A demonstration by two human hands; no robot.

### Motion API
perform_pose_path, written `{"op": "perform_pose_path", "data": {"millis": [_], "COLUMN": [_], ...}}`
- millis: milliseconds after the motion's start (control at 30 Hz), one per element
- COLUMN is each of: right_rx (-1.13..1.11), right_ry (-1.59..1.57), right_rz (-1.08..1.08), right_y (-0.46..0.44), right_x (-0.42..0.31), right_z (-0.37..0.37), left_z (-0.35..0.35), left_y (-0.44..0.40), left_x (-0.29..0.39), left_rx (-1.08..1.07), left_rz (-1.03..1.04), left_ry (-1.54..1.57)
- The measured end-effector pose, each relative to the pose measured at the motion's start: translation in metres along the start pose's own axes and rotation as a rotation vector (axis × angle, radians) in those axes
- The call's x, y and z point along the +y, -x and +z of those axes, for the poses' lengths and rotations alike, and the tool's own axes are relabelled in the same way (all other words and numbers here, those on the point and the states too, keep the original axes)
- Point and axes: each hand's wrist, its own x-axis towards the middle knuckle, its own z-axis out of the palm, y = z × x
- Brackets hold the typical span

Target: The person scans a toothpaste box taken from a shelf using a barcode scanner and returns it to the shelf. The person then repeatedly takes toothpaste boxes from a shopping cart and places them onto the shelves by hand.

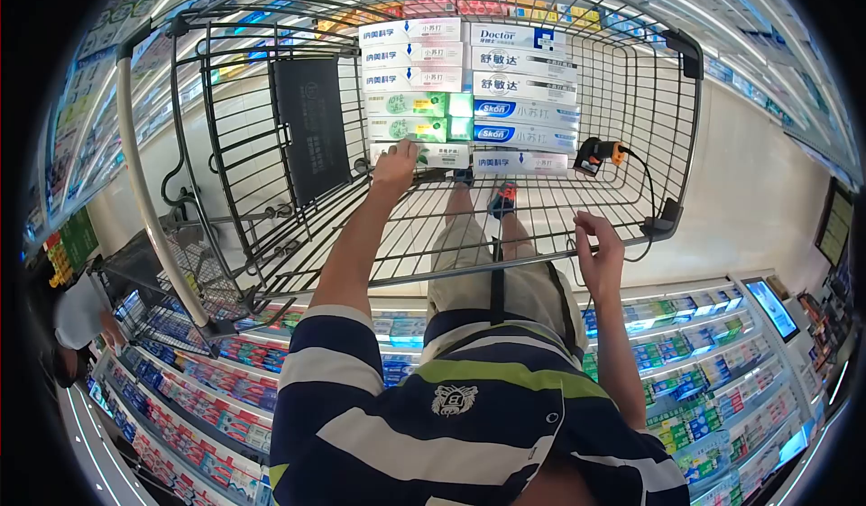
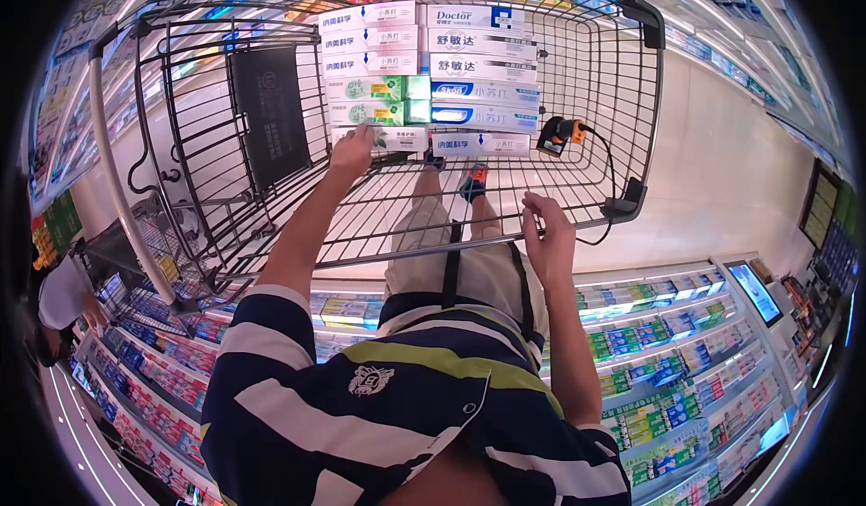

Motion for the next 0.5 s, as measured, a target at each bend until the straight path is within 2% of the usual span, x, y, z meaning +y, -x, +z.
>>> {"op": "perform_pose_path", "data": {"millis": [67, 200, 267, 367, 500], "right_rx": [0.030, 0.046, 0.077, 0.103, 0.122], "right_ry": [0.033, 0.058, 0.070, 0.101, 0.134], "right_rz": [-0.013, 0.012, -0.020, -0.046, -0.082], "right_y": [-0.001, 0.000, -0.001, -0.001, -0.001], "right_x": [0.001, 0.003, 0.003, 0.003, 0.002], "right_z": [0.002, 0.006, 0.008, 0.012, 0.012], "left_z": [0.000, 0.005, 0.009, 0.011, 0.018], "left_y": [-0.003, -0.003, -0.005, -0.004, -0.004], "left_x": [-0.003, -0.007, -0.009, -0.007, -0.009], "left_rx": [0.103, 0.101, 0.190, 0.213, 0.245], "left_rz": [0.025, 0.052, 0.113, 0.169, 0.206], "left_ry": [-0.022, -0.100, -0.126, -0.184, -0.145]}}
